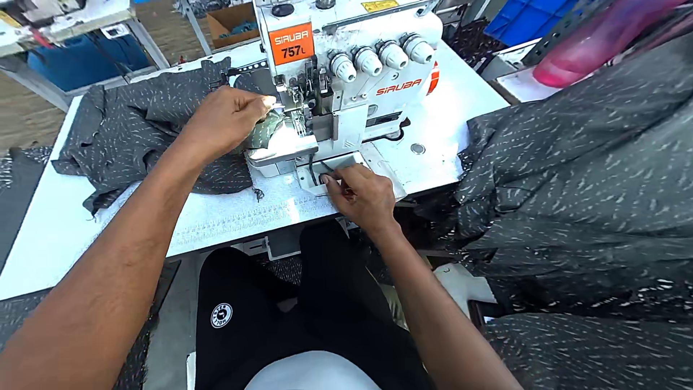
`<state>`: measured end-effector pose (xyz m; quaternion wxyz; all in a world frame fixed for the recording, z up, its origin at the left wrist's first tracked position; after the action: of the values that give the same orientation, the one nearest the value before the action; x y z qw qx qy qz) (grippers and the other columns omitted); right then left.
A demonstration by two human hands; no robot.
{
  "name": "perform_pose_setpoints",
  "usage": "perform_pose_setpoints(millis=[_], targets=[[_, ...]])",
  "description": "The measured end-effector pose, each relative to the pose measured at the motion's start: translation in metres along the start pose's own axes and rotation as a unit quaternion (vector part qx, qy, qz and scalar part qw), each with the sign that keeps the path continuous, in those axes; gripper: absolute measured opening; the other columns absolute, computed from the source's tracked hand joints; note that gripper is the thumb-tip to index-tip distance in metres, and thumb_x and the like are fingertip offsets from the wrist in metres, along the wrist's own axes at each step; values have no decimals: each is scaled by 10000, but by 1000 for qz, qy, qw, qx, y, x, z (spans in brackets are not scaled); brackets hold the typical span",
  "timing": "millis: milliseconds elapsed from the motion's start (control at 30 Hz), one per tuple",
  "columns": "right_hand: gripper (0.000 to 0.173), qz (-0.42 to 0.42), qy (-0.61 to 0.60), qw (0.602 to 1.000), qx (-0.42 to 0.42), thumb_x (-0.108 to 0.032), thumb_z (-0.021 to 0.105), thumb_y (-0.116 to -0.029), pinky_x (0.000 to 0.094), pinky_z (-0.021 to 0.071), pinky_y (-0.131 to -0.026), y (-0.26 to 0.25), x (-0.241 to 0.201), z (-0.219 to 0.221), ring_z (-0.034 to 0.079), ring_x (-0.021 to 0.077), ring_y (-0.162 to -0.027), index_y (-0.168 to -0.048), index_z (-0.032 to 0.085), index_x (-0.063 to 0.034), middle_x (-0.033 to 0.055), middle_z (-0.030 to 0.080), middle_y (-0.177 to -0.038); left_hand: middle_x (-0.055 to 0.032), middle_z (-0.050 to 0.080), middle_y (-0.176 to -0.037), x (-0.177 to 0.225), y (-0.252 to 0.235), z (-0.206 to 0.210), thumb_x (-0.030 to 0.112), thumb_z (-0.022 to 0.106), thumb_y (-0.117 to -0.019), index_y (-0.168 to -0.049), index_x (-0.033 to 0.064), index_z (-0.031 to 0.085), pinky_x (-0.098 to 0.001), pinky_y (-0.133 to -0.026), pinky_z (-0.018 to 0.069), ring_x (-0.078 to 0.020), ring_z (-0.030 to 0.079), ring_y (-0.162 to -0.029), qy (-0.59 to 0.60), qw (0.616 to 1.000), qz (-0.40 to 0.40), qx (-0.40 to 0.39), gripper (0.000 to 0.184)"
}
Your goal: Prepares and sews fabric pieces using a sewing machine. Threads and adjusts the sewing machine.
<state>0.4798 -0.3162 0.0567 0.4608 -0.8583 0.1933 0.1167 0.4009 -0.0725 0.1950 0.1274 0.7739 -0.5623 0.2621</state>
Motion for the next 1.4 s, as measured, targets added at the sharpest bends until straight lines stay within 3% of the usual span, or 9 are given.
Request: perform_pose_setpoints(millis=[67,167,300,400,500,600,733,967,1400], targets=[[254,-2,-2,1000,7,-275,656,-978,341,440,-457,0,0,0,591,171,-556,-846,726,-69,55,630,-693,-31,749,-1079,-2,-3,5,266,552,-1063,-1210,144,752,-397,-891,558,-102,697,-961,13,1000,6,-1,277],[267,-2,-2,1000,14,-280,660,-979,340,428,-453,1,0,0,581,172,-546,-830,722,-67,55,618,-678,-15,743,-961,-7,-7,10,217,623,-1028,-1127,132,769,-330,-762,555,-81,673,-815,42,999,-2,19,196],[264,-2,-1,1000,18,-273,661,-974,336,420,-445,1,0,-1,574,175,-534,-813,717,-72,52,609,-663,-14,745,-951,-4,-9,11,130,744,-936,-1126,120,761,-264,-653,567,-72,680,-758,74,997,-16,30,191],[271,-6,2,1000,19,-278,655,-977,334,412,-444,1,1,0,572,173,-535,-806,710,-76,49,601,-659,-3,751,-950,-2,-11,13,165,779,-916,-1111,124,766,-256,-711,585,-61,693,-783,79,996,-5,27,201],[271,-6,1,1000,22,-274,657,-978,333,405,-447,1,1,-1,565,171,-532,-799,708,-77,46,596,-655,23,755,-936,0,-11,16,247,737,-959,-1091,144,782,-247,-750,577,-32,690,-799,68,997,12,36,173],[279,-8,2,1000,22,-272,645,-982,336,395,-440,1,1,-1,556,174,-524,-792,702,-76,44,584,-647,32,747,-889,4,-11,19,269,702,-985,-1043,156,792,-241,-639,540,-25,655,-715,55,997,8,61,156],[282,-12,-7,1000,26,-261,646,-980,335,391,-433,1,1,-1,545,176,-516,-780,692,-67,45,568,-638,26,751,-910,8,-13,21,291,671,-1002,-1021,147,777,-266,-682,588,-40,694,-766,42,997,21,64,180],[286,-14,-3,999,35,-261,650,-977,328,389,-437,1,1,-1,543,168,-519,-766,687,-71,37,562,-634,31,742,-933,8,-17,26,220,681,-995,-1068,131,766,-214,-701,559,-12,668,-774,58,995,54,63,143],[300,-12,3,999,35,-264,645,-982,327,394,-443,2,1,0,555,170,-529,-749,672,-78,37,567,-639,39,721,-856,10,-19,31,205,689,-985,-986,120,749,-202,-677,547,-5,655,-737,81,992,49,82,104]])
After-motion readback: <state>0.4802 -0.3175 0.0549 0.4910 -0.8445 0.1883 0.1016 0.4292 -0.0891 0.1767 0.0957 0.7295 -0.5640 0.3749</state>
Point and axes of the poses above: each hand's wrist, its own y-axis away from the middle knuckle, its own z-axis out of the palm, x = y × z, the point moved 4 cm from there along -y, towards the middle knuckle
